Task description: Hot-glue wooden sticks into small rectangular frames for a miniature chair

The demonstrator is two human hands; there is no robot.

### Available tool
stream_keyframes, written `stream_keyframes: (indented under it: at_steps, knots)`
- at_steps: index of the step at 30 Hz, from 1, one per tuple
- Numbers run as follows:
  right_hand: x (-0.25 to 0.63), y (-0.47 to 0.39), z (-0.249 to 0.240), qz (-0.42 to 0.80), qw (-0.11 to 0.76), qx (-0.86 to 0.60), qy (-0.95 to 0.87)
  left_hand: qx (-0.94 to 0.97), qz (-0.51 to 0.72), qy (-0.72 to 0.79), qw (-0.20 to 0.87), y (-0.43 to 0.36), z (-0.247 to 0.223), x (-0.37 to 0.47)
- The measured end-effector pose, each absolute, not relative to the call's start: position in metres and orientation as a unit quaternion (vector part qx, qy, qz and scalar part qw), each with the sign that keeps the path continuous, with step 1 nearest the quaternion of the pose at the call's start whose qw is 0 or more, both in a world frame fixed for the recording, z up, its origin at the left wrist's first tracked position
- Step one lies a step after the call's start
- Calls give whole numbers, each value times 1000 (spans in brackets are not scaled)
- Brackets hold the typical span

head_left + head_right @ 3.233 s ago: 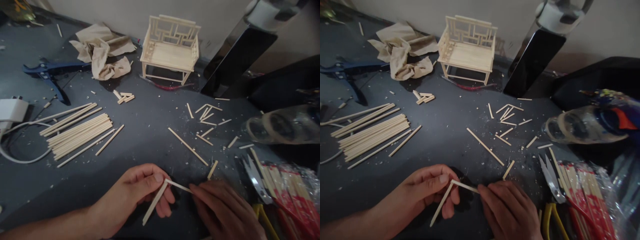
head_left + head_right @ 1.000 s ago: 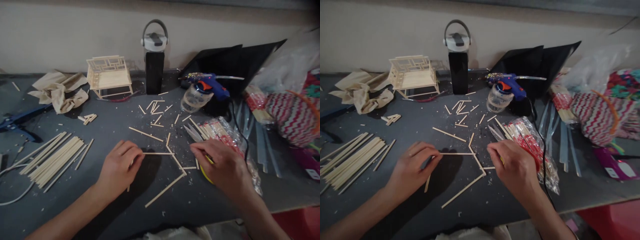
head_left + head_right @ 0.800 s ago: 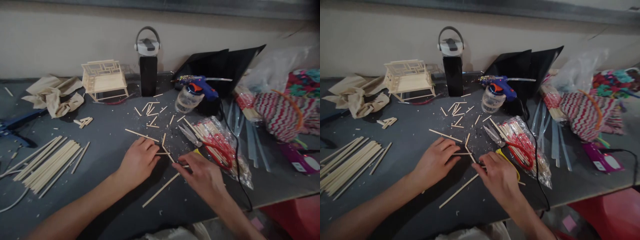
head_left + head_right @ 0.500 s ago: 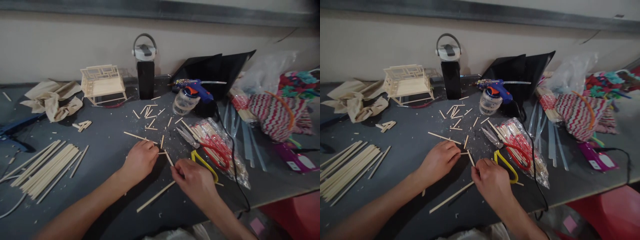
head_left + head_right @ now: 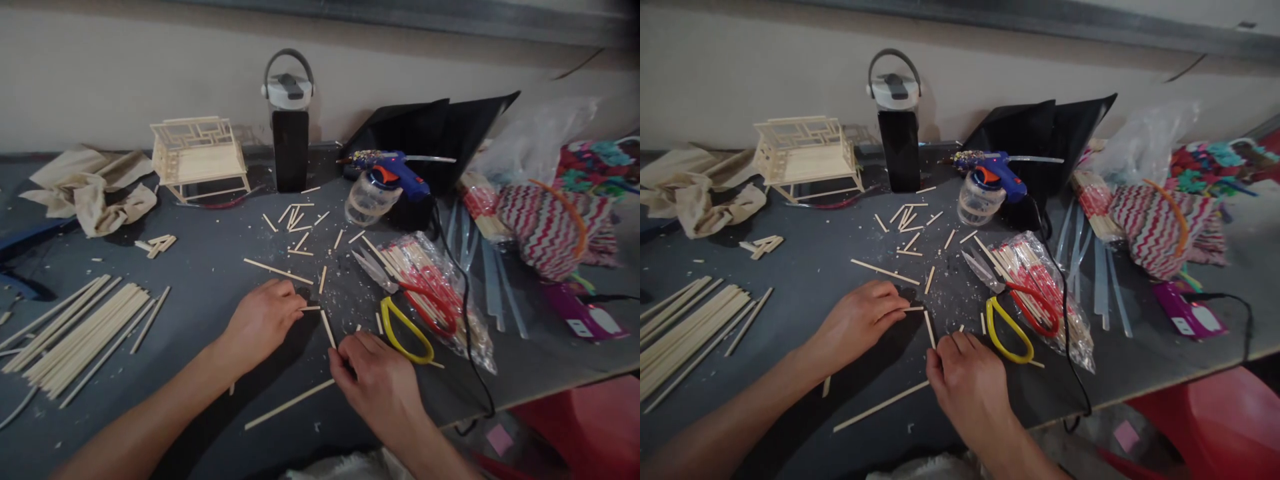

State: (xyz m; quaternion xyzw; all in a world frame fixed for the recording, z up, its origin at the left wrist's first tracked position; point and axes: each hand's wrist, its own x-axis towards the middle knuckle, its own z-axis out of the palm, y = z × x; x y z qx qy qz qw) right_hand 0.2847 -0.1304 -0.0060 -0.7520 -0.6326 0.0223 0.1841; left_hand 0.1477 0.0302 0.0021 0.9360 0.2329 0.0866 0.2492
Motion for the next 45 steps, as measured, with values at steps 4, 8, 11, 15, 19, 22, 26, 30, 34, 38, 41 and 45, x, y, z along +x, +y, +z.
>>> stream_keyframes:
  at_steps: [4, 8, 11, 15, 19, 22, 26, 30, 34, 38, 41, 45]
  knots:
    - [280, -128, -3, 19, 214, -732, -646, 921, 98, 257, 277, 27, 6, 142]
    - [277, -124, 6, 9, 251, -703, -665, 899, 88, 278, 328, 29, 27, 136]
    - [279, -119, 15, -19, 287, -687, -667, 888, 88, 280, 353, 34, 51, 132]
    - [290, -113, 21, -12, 278, -698, -660, 849, 59, 310, 423, 41, 81, 124]
    - [294, -111, 17, 41, 309, -694, -649, 805, 69, 324, 492, 42, 91, 115]
    - [293, -113, 16, 20, 348, -674, -652, 768, 70, 328, 546, 40, 89, 114]
    - [289, -115, 23, -7, 380, -650, -658, 736, 71, 323, 590, 33, 87, 116]
    - [284, -115, 31, -45, 394, -637, -661, 746, 83, 318, 579, 29, 90, 118]
    - [283, -114, 35, -55, 402, -629, -663, 752, 90, 311, 574, 28, 91, 118]
    - [294, -108, 32, -64, 392, -662, -636, 750, 108, 326, 565, 30, 96, 117]
    - [301, -102, 22, -5, 315, -707, -634, 748, 115, 336, 560, 33, 102, 115]
    - [301, -101, 4, 22, 222, -726, -651, 737, 111, 348, 569, 35, 106, 112]
